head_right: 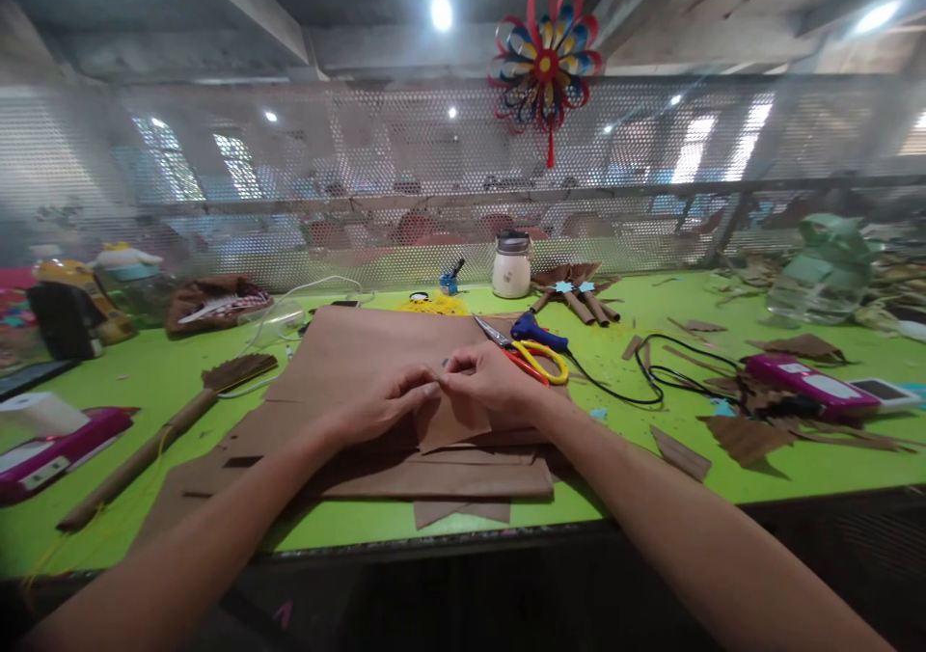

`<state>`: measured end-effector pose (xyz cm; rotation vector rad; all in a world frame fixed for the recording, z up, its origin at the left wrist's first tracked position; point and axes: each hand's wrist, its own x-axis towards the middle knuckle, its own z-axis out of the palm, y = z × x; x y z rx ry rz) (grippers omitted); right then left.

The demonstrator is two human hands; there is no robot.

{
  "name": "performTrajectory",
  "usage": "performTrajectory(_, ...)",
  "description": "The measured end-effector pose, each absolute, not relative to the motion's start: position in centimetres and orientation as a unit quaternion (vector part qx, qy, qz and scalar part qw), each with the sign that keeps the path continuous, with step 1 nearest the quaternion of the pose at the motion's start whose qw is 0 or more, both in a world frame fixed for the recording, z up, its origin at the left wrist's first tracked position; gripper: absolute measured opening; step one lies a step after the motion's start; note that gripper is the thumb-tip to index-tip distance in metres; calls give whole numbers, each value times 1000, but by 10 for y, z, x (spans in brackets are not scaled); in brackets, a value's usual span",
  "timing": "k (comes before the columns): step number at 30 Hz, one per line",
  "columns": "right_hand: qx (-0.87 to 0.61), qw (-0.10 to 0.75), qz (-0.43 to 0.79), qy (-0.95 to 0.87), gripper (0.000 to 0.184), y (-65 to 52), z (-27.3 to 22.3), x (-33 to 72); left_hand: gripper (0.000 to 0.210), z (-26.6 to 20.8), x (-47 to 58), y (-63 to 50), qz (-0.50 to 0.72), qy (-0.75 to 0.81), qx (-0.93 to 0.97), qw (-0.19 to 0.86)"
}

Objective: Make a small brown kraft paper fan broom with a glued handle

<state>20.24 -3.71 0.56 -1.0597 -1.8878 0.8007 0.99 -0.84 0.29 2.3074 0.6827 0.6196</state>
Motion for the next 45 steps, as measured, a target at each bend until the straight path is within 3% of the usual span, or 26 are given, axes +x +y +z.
performTrajectory(5,-433,399,373,-717,24,-36,4,209,37,2,7,-7,239,302,877,288)
performTrajectory(12,-453,442,380,-675,33,-30,8,219,31,-5,3,-1,255,297,766,510)
performTrajectory(18,-454,467,405,-642,35,-33,6,213,31,2,4,-9,250,289,716,584)
performTrajectory(26,-446,463,454,-617,34,-35,6,214,32,4,5,-12,237,284,709,600)
performTrajectory(39,-452,474,414,-632,37,-27,4,218,35,1,3,-9,209,253,718,613)
performTrajectory(45,-432,461,471,-616,37,-23,0,221,35,1,2,-10,207,253,711,623)
